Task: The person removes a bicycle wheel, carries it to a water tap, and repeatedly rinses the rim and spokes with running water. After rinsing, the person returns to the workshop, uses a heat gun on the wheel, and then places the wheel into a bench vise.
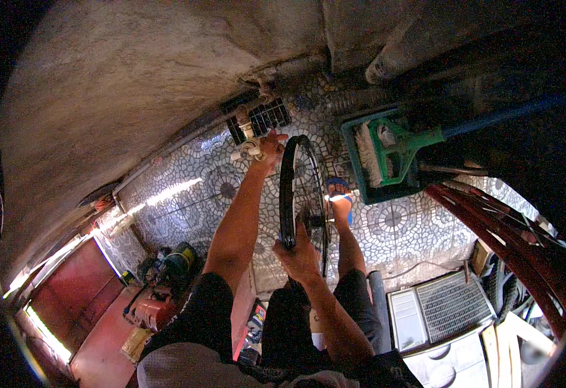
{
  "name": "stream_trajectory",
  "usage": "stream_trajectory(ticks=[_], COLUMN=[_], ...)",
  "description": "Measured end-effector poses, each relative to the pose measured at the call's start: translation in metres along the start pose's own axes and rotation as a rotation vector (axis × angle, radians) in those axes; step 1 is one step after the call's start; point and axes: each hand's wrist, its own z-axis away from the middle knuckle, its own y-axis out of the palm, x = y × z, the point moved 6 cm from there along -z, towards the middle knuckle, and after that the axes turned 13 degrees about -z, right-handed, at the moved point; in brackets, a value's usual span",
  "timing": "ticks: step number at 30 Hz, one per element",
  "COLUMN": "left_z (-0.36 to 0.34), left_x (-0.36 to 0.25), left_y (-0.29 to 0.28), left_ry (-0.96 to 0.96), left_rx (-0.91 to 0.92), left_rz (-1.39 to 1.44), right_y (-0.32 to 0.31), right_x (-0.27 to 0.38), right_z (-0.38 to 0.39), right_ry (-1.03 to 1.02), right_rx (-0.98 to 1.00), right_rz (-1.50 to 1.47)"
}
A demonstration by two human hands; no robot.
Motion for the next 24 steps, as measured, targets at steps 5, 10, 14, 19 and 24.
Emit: stream_trajectory(ticks=[5,10,14,19,24], left_z=[0.006,0.066,0.117,0.163,0.154], left_x=[0.025,0.047,0.013,-0.019,-0.024], left_y=[-0.069,-0.070,-0.042,-0.020,-0.009], left_ry=[-0.051,0.061,-0.088,0.000,0.151], left_rx=[-0.166,-0.356,-0.155,-0.060,-0.284], left_rz=[-0.432,0.120,-0.015,-0.085,-0.698], right_y=[0.025,0.033,0.031,0.042,0.048], right_x=[0.003,0.036,0.054,0.048,0.046], right_z=[0.001,0.013,0.026,0.035,0.036], right_ry=[-0.349,-0.246,-0.153,-0.095,-0.065], right_rx=[0.020,0.014,0.009,0.091,0.045], right_rz=[0.071,0.272,0.131,0.181,0.272])
